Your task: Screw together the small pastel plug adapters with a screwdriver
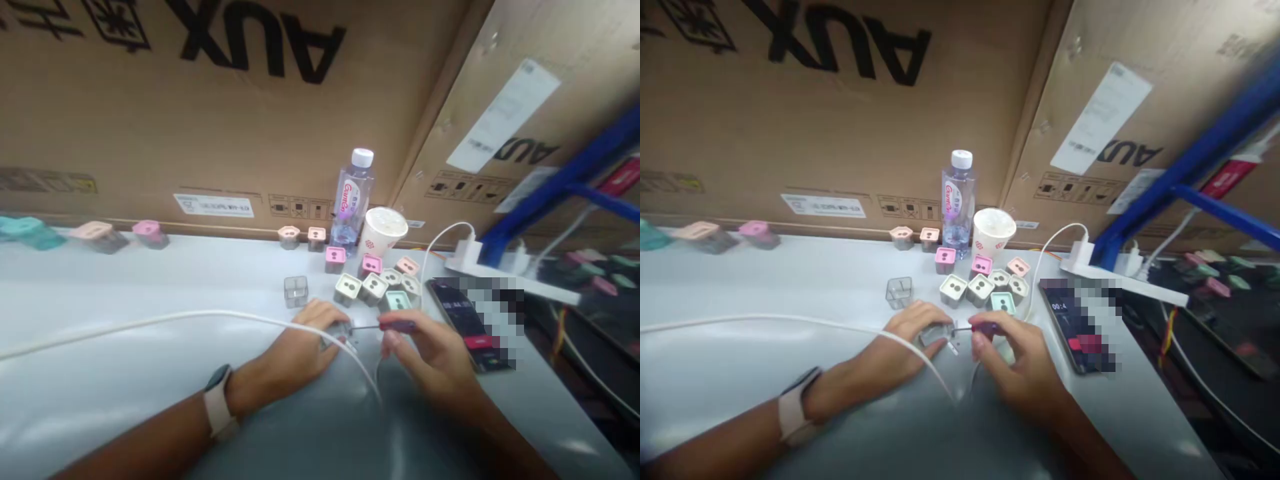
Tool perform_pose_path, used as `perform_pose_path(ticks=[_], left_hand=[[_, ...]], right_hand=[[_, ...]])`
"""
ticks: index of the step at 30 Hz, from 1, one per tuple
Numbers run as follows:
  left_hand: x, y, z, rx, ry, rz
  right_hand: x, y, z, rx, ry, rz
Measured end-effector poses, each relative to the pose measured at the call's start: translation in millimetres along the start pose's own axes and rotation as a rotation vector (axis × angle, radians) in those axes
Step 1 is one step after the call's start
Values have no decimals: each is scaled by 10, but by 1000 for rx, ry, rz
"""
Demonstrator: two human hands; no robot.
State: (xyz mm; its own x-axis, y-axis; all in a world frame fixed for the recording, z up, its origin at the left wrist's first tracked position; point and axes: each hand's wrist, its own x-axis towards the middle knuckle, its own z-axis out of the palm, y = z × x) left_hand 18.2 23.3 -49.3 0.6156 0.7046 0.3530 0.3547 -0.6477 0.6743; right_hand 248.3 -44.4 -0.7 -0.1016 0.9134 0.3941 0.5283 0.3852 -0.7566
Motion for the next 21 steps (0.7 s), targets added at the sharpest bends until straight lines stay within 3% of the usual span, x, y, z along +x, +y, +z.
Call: perform_pose_path(ticks=[2,8,15,17,21], left_hand=[[1,5,-6,-4,-7,5],[-18,2,-15,-8,-44,17],[-14,2,-23,-18,-63,23],[-12,-5,-19,-14,-55,31],[-10,-4,-20,-11,-52,25]], right_hand=[[5,4,-4,-2,-4,-4],[65,-27,53,-109,163,-197],[74,-95,81,-308,199,-360],[55,-80,95,-314,213,-362],[23,-45,96,-187,176,-229]])
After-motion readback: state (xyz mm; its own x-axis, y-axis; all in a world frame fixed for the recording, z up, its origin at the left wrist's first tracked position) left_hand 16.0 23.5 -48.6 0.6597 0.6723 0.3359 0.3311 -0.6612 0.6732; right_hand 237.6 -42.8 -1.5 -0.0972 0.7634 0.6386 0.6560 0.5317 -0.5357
